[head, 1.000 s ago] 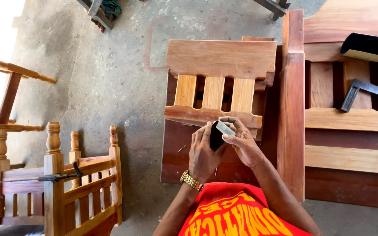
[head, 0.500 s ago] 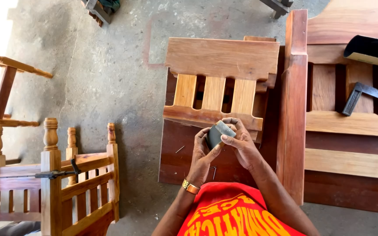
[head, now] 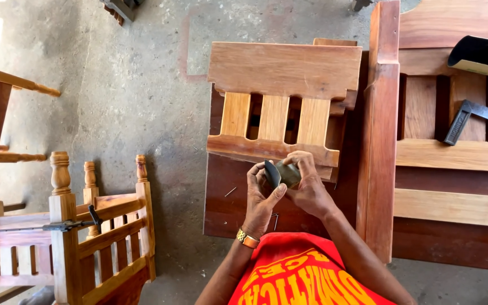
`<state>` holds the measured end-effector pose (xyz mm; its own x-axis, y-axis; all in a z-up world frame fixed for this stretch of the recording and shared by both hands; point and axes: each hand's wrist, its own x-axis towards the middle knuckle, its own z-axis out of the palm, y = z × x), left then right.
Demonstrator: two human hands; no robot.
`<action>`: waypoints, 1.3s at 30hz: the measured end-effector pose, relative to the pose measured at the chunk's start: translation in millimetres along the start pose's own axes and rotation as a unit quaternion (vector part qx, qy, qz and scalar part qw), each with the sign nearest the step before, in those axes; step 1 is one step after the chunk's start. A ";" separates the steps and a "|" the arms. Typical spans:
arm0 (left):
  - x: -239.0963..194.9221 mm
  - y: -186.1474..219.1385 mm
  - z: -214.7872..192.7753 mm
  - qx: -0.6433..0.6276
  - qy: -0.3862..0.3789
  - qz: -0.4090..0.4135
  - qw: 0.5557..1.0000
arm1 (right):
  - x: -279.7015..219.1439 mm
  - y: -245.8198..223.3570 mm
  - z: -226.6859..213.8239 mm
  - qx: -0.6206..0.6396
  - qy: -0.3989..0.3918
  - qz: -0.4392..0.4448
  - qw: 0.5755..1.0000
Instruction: Sanding various wooden furniture components by hand with sandpaper.
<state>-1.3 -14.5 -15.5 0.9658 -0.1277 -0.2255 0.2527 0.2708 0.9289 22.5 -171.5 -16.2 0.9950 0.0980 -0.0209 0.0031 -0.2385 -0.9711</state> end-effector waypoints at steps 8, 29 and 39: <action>7.8 0.7 -3.3 -0.004 0.032 -0.016 0.999 | -7.7 33.9 -2.2 0.174 -0.083 -0.054 0.980; 7.0 -8.9 -27.5 0.200 0.114 0.032 0.973 | -11.1 65.4 10.2 0.335 -0.009 0.145 0.931; 14.9 71.0 -27.6 0.540 -0.141 -0.067 0.827 | 11.4 3.3 7.3 0.042 -0.118 0.023 0.992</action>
<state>32.6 29.2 39.0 0.8433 -0.3462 -0.4110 0.0098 -0.7547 0.6560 33.1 -164.1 -21.5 0.9423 0.3155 -0.1117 -0.0603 -0.1683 -0.9839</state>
